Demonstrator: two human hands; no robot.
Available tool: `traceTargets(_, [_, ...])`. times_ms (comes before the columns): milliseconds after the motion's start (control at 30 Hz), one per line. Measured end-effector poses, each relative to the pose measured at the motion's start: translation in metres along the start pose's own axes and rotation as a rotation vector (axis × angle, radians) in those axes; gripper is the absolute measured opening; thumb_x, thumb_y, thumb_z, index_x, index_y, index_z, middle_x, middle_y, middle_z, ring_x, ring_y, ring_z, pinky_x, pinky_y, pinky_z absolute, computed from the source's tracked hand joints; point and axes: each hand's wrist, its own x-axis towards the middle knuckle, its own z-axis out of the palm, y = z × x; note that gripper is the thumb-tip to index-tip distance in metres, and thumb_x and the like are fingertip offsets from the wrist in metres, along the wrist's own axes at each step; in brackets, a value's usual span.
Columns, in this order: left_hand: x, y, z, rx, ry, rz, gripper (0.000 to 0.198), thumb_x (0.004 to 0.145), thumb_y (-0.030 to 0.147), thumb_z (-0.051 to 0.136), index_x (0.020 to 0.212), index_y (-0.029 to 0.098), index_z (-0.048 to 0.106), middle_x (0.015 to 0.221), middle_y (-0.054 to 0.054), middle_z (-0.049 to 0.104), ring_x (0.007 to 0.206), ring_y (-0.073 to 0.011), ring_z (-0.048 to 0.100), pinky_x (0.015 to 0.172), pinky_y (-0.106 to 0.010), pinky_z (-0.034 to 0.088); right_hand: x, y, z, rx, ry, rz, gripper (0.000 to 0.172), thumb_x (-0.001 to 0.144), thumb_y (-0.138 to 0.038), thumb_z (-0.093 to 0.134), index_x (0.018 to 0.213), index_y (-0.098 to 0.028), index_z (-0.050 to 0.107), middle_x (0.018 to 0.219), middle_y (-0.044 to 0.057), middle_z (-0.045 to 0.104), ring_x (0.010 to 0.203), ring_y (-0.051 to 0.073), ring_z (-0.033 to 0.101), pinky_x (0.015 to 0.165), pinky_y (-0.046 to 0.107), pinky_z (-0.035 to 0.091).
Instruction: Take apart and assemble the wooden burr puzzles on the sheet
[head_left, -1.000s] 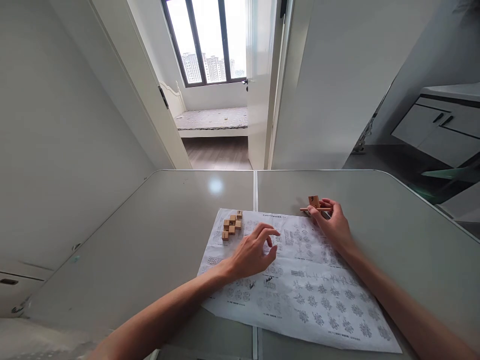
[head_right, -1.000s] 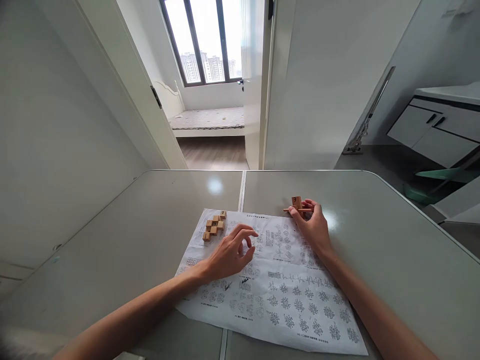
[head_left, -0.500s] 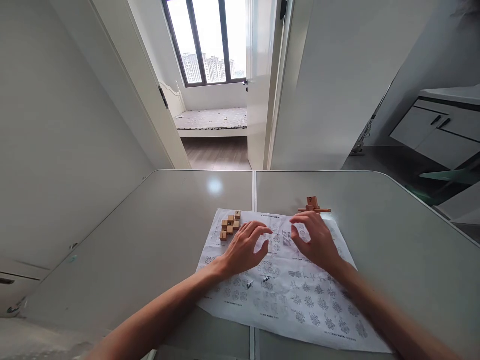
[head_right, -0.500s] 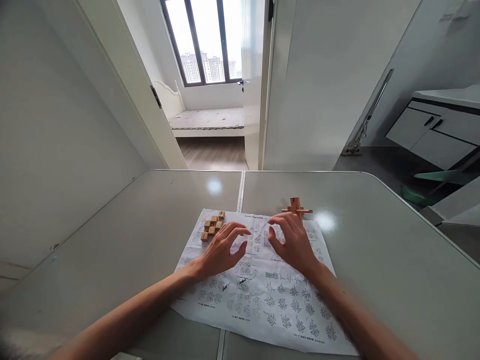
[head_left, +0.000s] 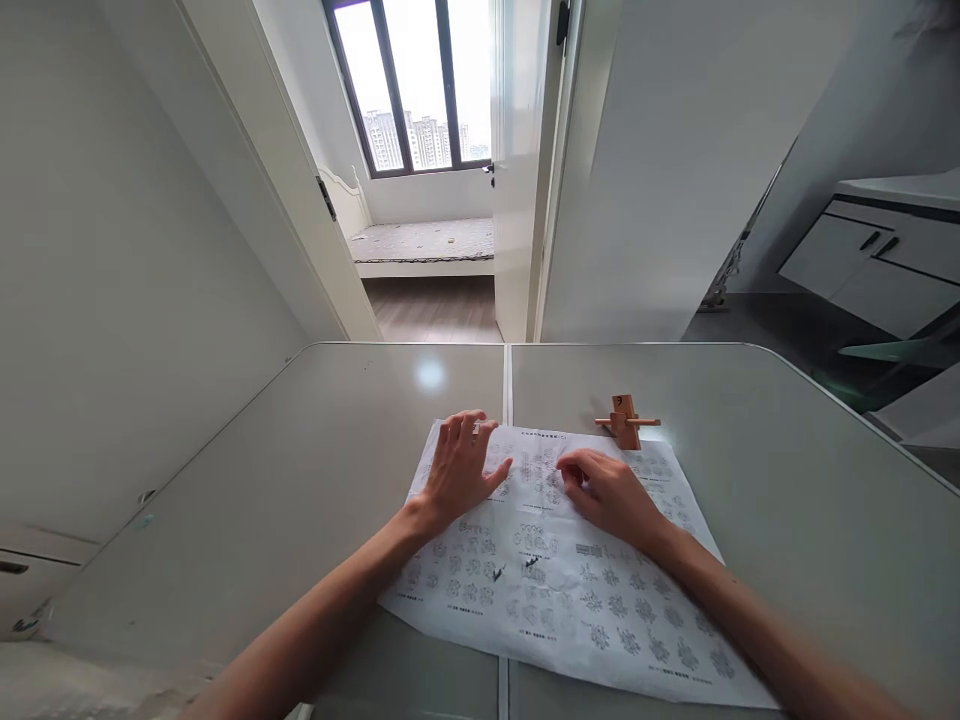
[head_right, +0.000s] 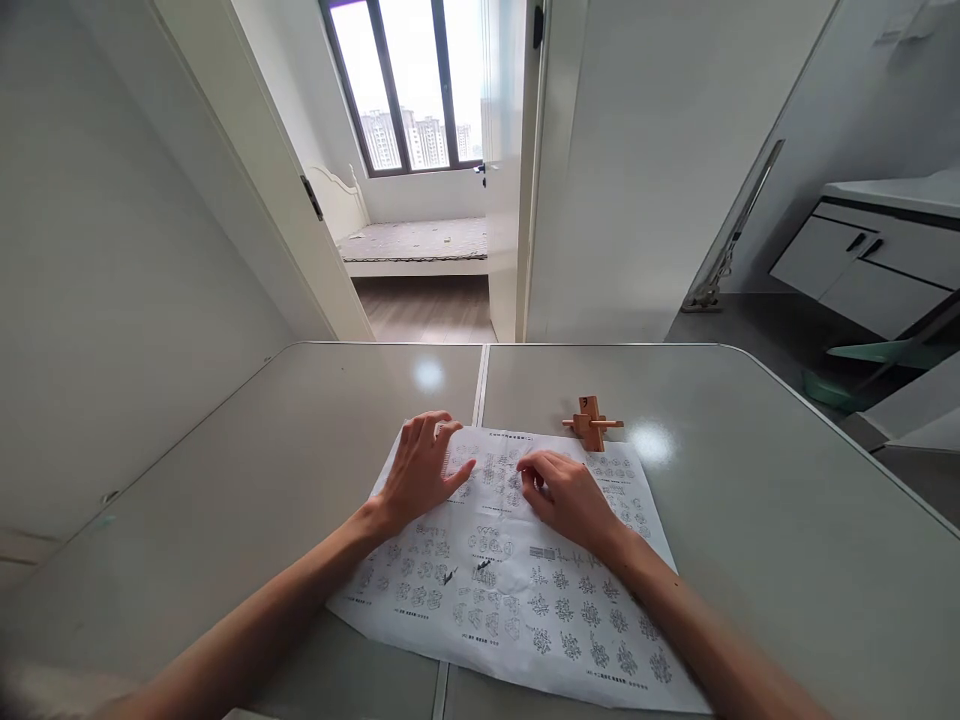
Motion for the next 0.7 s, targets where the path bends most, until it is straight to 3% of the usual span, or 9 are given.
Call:
traceTargets(167, [0.002,-0.021,0.000,-0.042,-0.054,-0.044,0.054,0.084,0.045,0.077,0.126,0.022,0.052,0.129,-0.012,0.058,0.117,-0.0326,0.056,0.103,-0.052,0.046,0.000,0.001,0.001,0.004,-0.011,0.014,0.014,0.097,-0.019,0.051,0.099,-0.024,0.065,0.086,0.005,0.073,0.071,0.023,0.066,0.067,0.037,0.054])
traceTargets(367, [0.005,-0.038,-0.002,-0.099,-0.120,-0.051,0.042,0.087,0.040,0.073,0.122,0.024,0.056,0.119,-0.008,0.065,0.107,-0.0291,0.062,0.094,-0.047,0.051,0.001,0.001,0.000,0.015,-0.028,0.032,0.015,0.097,-0.020,0.051,0.100,-0.024,0.065,0.090,0.006,0.074,0.073,0.023,0.069,0.067,0.039,0.056])
traceTargets(700, [0.006,-0.037,-0.003,-0.132,-0.109,-0.038,0.048,0.081,0.042,0.077,0.122,0.024,0.058,0.107,-0.006,0.068,0.098,-0.0274,0.065,0.089,-0.044,0.054,0.002,-0.001,0.000,0.022,-0.028,0.043,0.016,0.095,-0.019,0.051,0.099,-0.024,0.066,0.090,0.006,0.075,0.075,0.024,0.070,0.069,0.040,0.057])
